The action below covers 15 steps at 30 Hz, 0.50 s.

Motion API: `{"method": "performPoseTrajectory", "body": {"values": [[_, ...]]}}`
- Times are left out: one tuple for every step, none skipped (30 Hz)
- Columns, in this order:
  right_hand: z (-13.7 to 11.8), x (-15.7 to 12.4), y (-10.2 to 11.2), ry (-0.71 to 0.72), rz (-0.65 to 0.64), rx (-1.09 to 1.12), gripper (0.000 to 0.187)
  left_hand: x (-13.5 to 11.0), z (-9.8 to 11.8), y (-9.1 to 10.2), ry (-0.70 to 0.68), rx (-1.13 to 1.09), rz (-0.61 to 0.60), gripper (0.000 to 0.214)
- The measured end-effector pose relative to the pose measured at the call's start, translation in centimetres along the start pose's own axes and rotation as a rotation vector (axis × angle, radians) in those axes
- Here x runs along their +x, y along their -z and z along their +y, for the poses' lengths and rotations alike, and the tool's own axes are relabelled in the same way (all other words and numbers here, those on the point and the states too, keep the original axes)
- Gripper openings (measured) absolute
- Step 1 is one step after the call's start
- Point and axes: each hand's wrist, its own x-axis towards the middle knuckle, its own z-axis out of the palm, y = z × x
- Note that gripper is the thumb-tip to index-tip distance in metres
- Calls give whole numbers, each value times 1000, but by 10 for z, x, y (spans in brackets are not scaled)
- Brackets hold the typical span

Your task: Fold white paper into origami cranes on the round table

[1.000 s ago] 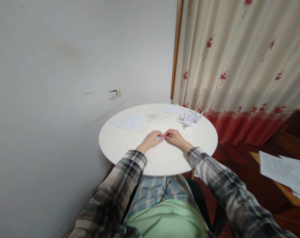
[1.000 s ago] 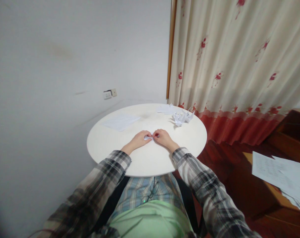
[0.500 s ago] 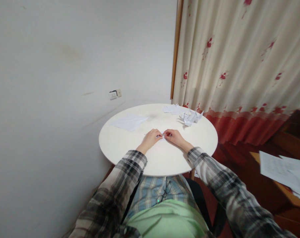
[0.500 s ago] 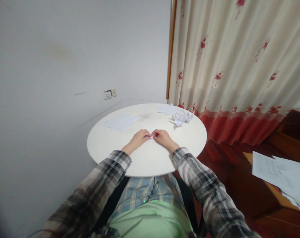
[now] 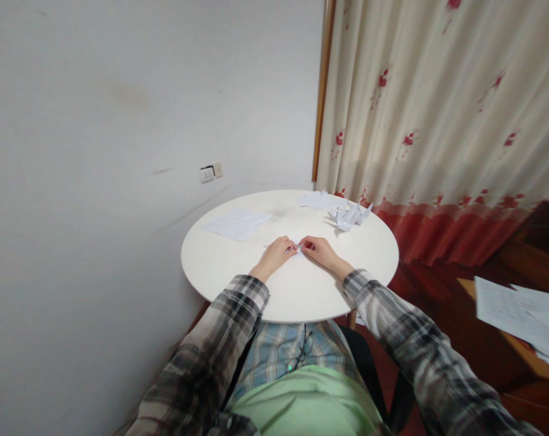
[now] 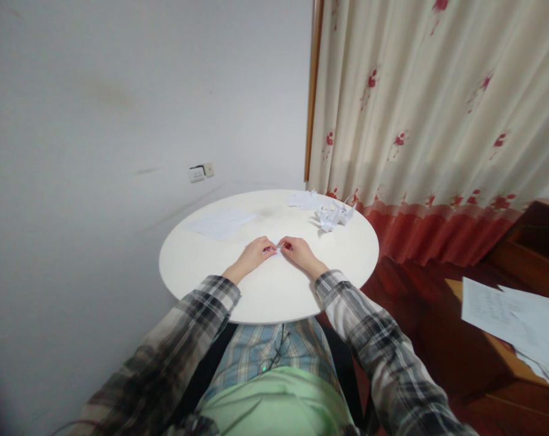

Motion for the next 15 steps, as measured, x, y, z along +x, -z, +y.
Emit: {"method": "performPoseTrajectory", "body": {"values": [[0, 0, 0, 0, -1, 1, 17, 0, 0, 0, 1, -8, -2, 14], [0, 0, 0, 1, -2, 2, 18, 0, -1, -1, 3, -18, -1, 15], [1, 0, 0, 3, -2, 4, 18, 0, -1, -1, 9, -30, 1, 15], [2, 0, -1, 7, -3, 5, 19, 1, -2, -2, 18, -45, 2, 15], [4, 1, -2, 11, -2, 4, 19, 1, -2, -2, 29, -61, 3, 15], [5, 1, -2, 14, 0, 1, 19, 1, -3, -3, 41, -79, 2, 15], [6, 1, -3, 15, 2, -5, 19, 1, -3, -3, 51, -96, 3, 15], [7, 1, -3, 16, 5, -10, 19, 2, -4, -3, 59, -110, 5, 15], [8, 1, -4, 15, 8, -15, 19, 2, -4, -4, 62, -122, 5, 16], [9, 1, -4, 13, 9, -19, 19, 2, -4, -4, 64, -129, 7, 16], [9, 1, -4, 10, 9, -21, 19, 2, -4, -4, 65, -130, 7, 17], [9, 2, -5, 8, 8, -24, 19, 2, -5, -4, 65, -127, 7, 18], [9, 2, -5, 5, 8, -27, 19, 3, -5, -4, 64, -121, 8, 19], [8, 2, -4, 3, 8, -31, 19, 3, -5, -4, 63, -115, 8, 20], [8, 2, -4, 4, 8, -34, 19, 3, -5, -4, 64, -111, 9, 20]]}}
